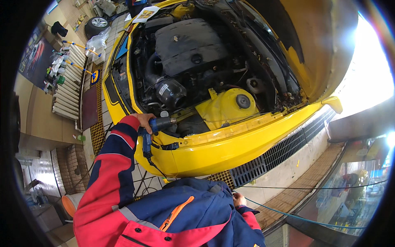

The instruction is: The person applies a black vinyl wrap to the front bumper and hood of a yellow car. They use a blue heat gun to warm the material and a blue squeegee to smooth it, then peel back and reposition sections to conform to the curves.

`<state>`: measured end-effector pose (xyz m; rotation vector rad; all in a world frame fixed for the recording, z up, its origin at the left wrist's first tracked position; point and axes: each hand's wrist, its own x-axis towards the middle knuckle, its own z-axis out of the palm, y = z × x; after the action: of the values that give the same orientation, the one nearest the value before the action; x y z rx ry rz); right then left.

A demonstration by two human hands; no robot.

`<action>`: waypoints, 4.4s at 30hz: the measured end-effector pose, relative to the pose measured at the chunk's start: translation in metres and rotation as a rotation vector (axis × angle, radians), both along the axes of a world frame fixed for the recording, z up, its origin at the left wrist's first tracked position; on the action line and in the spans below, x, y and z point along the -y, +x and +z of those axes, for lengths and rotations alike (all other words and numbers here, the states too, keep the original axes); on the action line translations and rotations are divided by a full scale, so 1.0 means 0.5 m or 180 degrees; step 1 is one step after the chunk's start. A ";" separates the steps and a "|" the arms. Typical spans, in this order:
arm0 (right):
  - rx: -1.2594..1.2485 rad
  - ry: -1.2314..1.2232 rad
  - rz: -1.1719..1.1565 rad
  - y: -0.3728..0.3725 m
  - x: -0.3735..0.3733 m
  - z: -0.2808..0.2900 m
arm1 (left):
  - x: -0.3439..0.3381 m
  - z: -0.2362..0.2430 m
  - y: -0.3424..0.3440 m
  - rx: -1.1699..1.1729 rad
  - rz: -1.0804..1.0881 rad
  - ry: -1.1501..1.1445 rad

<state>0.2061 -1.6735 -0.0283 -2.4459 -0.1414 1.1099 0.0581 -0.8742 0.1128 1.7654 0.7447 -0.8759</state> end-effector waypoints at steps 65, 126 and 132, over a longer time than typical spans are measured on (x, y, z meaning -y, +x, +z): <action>0.1009 0.3667 0.1821 2.070 -0.232 0.601 | 1.015 0.565 1.798 0.1228 0.0750 0.2358; -0.3826 0.3957 0.2243 2.233 -0.305 0.517 | 0.126 0.426 2.040 -0.0645 0.0266 0.5286; -0.3744 0.3962 0.2207 2.233 -0.302 0.520 | 0.205 0.472 1.981 0.0404 -0.0209 0.5313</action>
<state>1.3227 -1.5225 0.2318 -0.4661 -0.9568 1.7576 1.0487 -0.9765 0.3486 3.1971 1.5354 0.0443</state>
